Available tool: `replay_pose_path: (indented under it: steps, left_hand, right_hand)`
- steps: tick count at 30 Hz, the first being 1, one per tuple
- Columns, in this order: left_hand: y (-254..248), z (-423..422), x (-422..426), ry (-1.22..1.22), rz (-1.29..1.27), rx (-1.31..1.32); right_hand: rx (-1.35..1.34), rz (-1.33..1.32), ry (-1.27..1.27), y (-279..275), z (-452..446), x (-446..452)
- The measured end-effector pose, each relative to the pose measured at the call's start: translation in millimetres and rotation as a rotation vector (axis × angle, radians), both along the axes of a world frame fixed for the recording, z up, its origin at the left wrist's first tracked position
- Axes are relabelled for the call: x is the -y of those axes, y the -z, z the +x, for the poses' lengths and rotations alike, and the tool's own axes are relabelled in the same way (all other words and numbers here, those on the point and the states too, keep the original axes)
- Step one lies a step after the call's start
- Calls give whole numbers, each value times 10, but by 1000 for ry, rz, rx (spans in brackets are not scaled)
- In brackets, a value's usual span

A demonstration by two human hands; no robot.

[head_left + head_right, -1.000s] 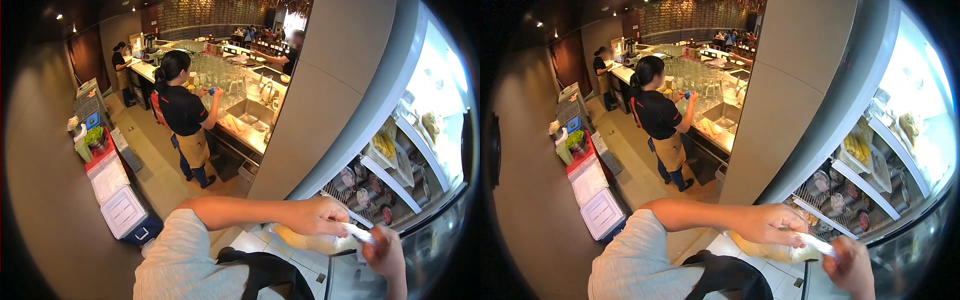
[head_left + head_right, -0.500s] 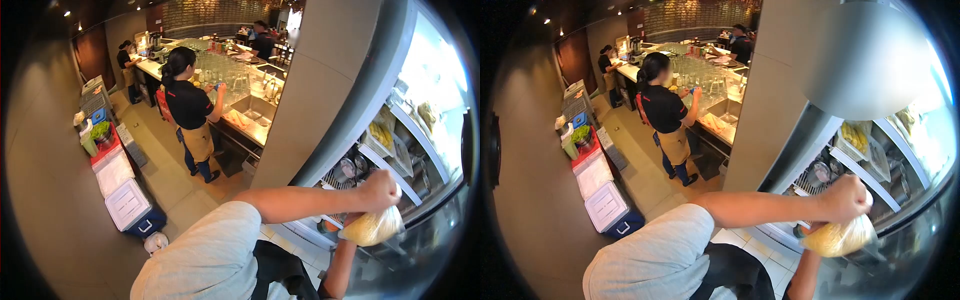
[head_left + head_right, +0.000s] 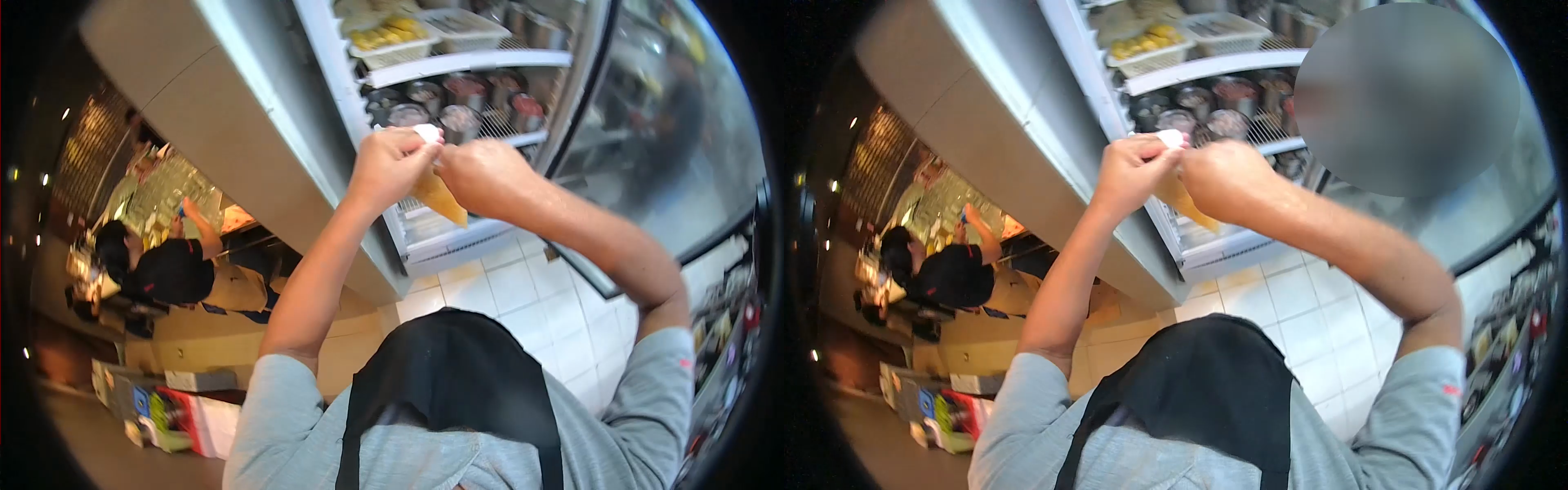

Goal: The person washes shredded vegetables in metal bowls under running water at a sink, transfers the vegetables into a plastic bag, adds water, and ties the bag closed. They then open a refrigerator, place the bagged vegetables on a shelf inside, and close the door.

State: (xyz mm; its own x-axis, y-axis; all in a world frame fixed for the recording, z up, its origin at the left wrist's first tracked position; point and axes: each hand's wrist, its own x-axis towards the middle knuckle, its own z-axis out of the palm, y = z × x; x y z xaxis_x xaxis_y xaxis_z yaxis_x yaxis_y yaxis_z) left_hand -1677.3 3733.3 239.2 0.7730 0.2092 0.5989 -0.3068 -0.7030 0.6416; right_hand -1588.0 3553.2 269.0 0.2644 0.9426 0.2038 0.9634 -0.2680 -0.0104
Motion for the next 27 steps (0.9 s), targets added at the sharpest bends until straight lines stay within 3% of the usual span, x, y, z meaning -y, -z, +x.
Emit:
replay_pose_path:
  steps: [2, 4, 5, 7, 8, 11, 15, 17, 20, 21, 25, 27]
  left_hand:
    - [69, -42, 30, 100, -148, 35]
    - [192, -98, 132, 234, -574, 33]
    - [269, -105, 163, 322, -660, 47]
    - [411, -93, 202, 484, -835, 81]
    - [436, -116, 211, 497, -793, 34]
    - [366, -244, 289, 481, -664, -103]
    - [401, -291, 418, 257, -364, -62]
    - [453, -293, 415, 212, -470, -66]
    - [416, -335, 451, 255, -641, -81]
    - [380, -363, 464, 278, -706, -87]
    - [193, -443, 577, 440, -786, -103]
    - [65, -515, 590, 540, -880, -164]
  right_hand:
    - [-37, -67, -59, -85, 81, -5]
    - [-1067, -133, 194, -447, 100, 61]
    - [-1400, -72, 225, -365, 174, 110]
    - [-1603, -27, 299, -209, 251, 188]
    - [-1705, -7, 330, -176, 260, 215]
    - [-1600, -10, 365, -52, 212, 336]
    - [-1567, 79, 287, 9, 66, 404]
    - [-1613, 180, 257, 74, 33, 433]
    - [-1198, 407, -135, 170, -37, 564]
    - [-1068, 361, -61, 76, -63, 653]
    - [-595, 567, -182, 89, -35, 619]
    - [-632, 615, -268, 70, 30, 606]
